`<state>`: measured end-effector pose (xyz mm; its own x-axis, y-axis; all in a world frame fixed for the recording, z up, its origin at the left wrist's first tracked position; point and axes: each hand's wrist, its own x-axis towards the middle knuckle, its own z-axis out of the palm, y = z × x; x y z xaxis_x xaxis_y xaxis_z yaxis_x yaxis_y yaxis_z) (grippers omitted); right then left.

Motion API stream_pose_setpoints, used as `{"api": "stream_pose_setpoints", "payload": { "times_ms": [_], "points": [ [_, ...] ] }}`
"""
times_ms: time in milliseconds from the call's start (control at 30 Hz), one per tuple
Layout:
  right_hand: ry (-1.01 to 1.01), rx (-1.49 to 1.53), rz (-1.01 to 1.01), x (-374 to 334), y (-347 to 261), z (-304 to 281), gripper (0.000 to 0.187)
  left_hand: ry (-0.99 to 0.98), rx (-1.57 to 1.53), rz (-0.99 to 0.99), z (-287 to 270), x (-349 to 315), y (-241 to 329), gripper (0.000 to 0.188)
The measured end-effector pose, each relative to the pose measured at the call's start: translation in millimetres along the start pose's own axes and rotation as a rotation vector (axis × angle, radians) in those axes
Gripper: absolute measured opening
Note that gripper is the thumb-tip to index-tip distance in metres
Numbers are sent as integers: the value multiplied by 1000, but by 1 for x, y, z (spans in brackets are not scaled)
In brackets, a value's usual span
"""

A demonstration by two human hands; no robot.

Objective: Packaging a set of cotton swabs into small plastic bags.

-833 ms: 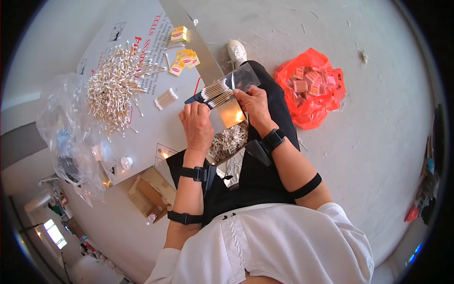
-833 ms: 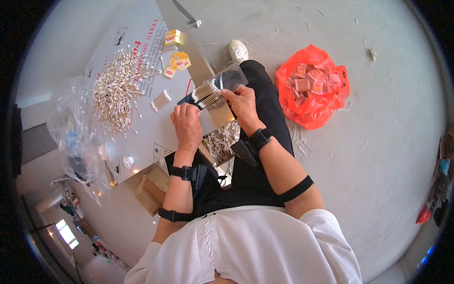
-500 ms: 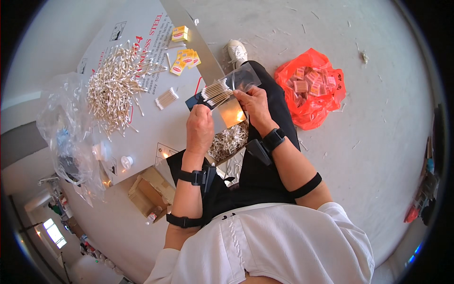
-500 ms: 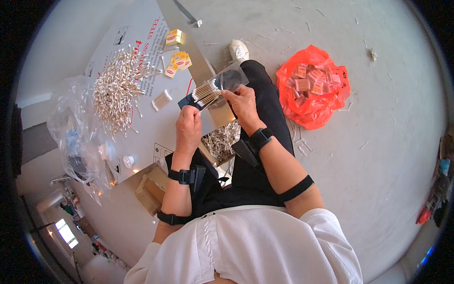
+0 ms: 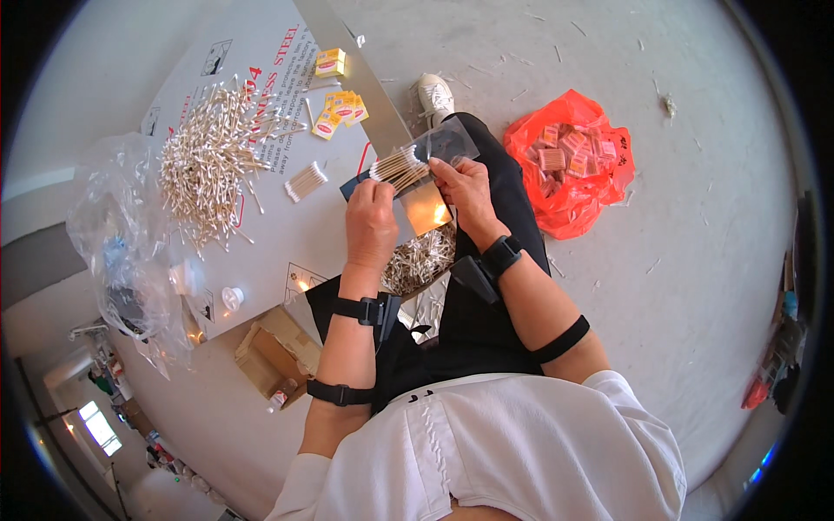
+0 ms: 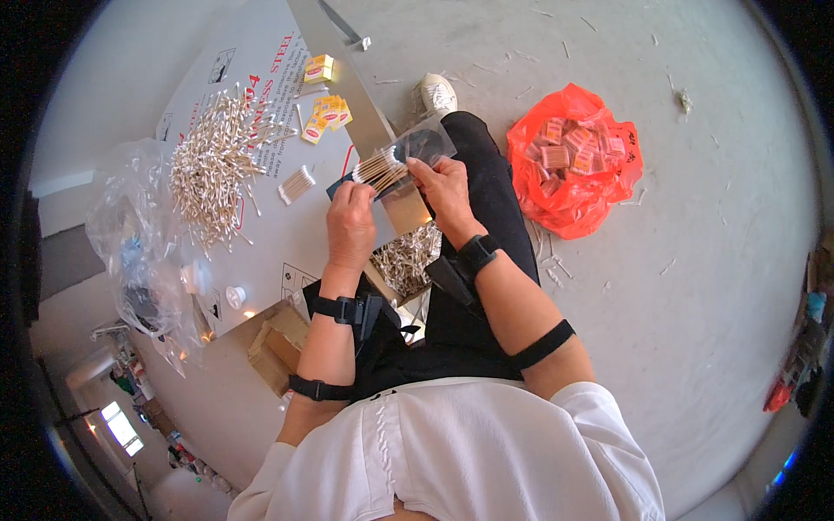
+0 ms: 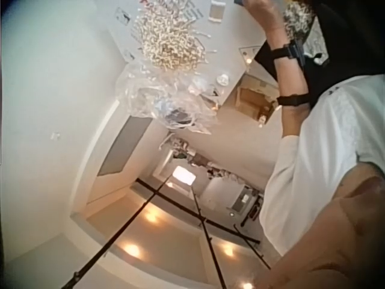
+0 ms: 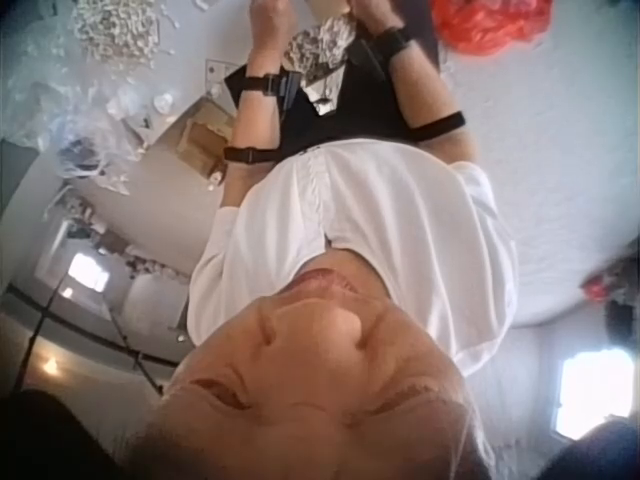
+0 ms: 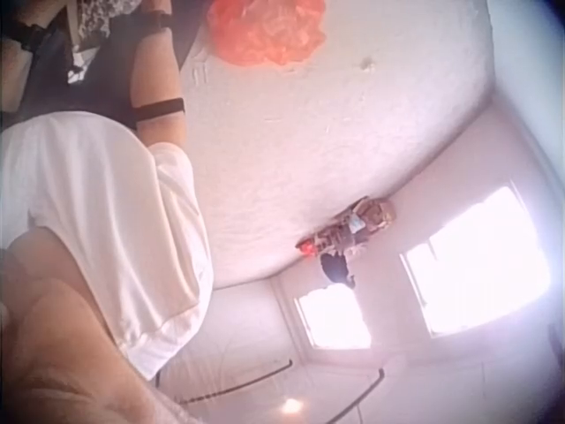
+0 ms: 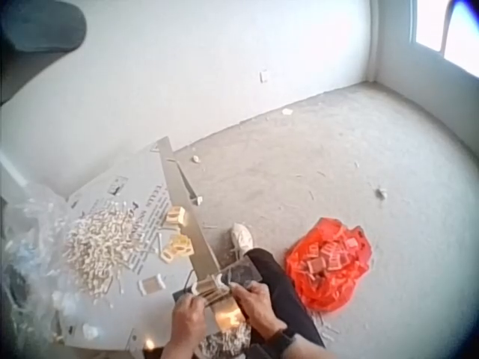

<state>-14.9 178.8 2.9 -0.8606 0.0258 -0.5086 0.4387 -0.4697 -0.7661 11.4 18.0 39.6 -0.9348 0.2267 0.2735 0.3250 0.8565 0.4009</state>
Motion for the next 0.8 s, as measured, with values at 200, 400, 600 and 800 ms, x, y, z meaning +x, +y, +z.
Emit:
{"api": "stream_pose_setpoints", "payload": {
  "times_ms": [200,400,600,800],
  "points": [
    [-24,64,38,4,2,-3,21,231,22,-165,4,-1,18,26],
    [-28,52,39,8,3,-3,18,106,60,-126,6,-19,16,37],
    [-12,34,14,8,4,-3,14,54,205,-59,11,-8,29,59],
    [-31,9,-17,11,1,2,10,-282,315,-108,11,-20,30,80]
  ]
}}
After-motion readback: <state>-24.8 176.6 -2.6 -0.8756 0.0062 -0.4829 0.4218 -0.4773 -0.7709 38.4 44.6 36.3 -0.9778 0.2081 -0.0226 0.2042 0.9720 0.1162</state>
